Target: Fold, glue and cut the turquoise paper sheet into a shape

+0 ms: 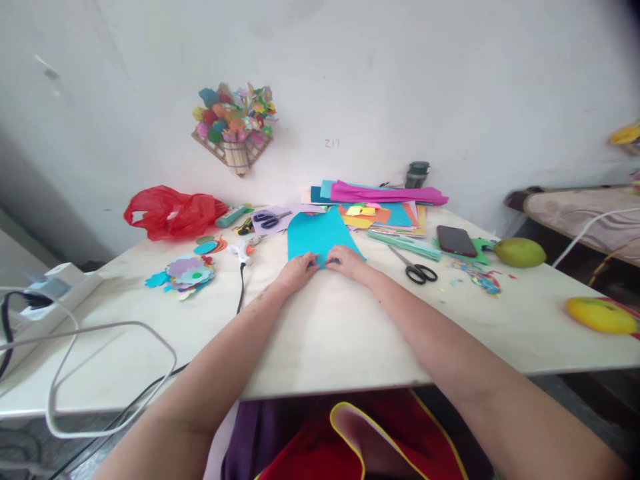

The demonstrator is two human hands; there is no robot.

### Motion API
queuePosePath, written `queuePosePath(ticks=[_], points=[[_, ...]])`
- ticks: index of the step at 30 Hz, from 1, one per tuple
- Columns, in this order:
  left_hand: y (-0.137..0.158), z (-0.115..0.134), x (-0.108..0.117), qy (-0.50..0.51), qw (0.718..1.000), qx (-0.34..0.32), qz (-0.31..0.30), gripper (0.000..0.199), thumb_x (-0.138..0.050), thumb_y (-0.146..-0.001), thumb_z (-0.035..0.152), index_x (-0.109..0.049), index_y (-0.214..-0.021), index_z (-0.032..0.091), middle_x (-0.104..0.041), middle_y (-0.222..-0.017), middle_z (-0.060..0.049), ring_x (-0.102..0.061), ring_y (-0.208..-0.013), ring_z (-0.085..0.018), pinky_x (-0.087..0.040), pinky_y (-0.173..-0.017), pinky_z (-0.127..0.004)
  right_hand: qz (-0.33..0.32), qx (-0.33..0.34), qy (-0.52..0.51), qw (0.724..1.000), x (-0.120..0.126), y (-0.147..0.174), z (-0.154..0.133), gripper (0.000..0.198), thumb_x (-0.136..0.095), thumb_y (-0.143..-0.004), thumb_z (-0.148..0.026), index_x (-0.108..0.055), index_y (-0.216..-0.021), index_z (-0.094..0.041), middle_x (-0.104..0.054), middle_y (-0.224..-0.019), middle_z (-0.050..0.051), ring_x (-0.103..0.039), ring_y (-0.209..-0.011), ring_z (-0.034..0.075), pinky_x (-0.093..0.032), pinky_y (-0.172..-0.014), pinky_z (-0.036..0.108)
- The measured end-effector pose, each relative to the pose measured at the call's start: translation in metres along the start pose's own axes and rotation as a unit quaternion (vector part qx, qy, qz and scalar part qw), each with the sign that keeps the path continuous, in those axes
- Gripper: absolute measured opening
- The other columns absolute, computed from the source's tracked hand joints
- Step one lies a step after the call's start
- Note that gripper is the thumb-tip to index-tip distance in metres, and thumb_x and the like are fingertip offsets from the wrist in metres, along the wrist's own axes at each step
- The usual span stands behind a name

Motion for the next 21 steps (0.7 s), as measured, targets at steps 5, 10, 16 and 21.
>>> queuePosePath(ticks=[5, 10, 16, 21], points=[[-0.002, -0.002, -0.001, -0.006, 1.000, 0.000, 0.005, 0.013, -0.047, -0.081, 0.030, -0.053, -0.082, 0.019, -0.062, -0.105, -0.006, -0.056, -0.098, -0.017, -0.043, -0.083, -0.028, 0.009, -0.004, -0.025, 1.000, -0.006, -0.004, 0.000, 0.008, -0.061, -0.074, -0.026, -0.066, -0.076, -0.020, -0.058, -0.082, 0.003, -0.051, -0.082, 0.014, -0.038, -0.074, 0.026], [-0.003, -0.001, 0.000, -0.023, 1.000, 0.009, -0.003, 0.015, -0.045, -0.082, 0.028, -0.054, -0.087, 0.018, -0.061, -0.106, -0.007, -0.056, -0.097, -0.017, -0.042, -0.085, -0.029, -0.001, -0.028, -0.063, 0.998, -0.011, -0.008, 0.006, 0.010, -0.062, -0.073, -0.028, -0.064, -0.071, -0.018, -0.058, -0.078, 0.001, -0.051, -0.076, 0.012, -0.038, -0.069, 0.024], [-0.001, -0.001, 0.004, -0.060, 0.998, 0.009, 0.015, 0.018, -0.045, -0.081, 0.031, -0.055, -0.079, 0.017, -0.043, -0.131, -0.010, -0.033, -0.125, -0.019, -0.030, -0.100, -0.032, -0.014, -0.064, -0.048, 0.997, -0.011, -0.009, 0.004, 0.015, -0.058, -0.075, -0.031, -0.063, -0.070, -0.017, -0.059, -0.083, 0.002, -0.053, -0.080, 0.013, -0.039, -0.071, 0.024], [0.000, -0.006, 0.004, -0.096, 0.994, 0.041, 0.019, 0.021, -0.046, -0.080, 0.036, -0.055, -0.079, 0.017, -0.029, -0.140, -0.010, -0.025, -0.129, -0.021, -0.023, -0.104, -0.037, -0.033, -0.088, 0.015, 0.995, -0.007, -0.008, -0.003, 0.019, -0.055, -0.076, -0.035, -0.064, -0.072, -0.019, -0.060, -0.090, 0.004, -0.052, -0.090, 0.017, -0.038, -0.079, 0.027]])
Point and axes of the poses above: each hand's wrist, its own y-axis away from the middle knuckle, its own x-axis out of the back of the hand, z = x × y, the point moved 3 cm from there along -y, towards the middle knuckle
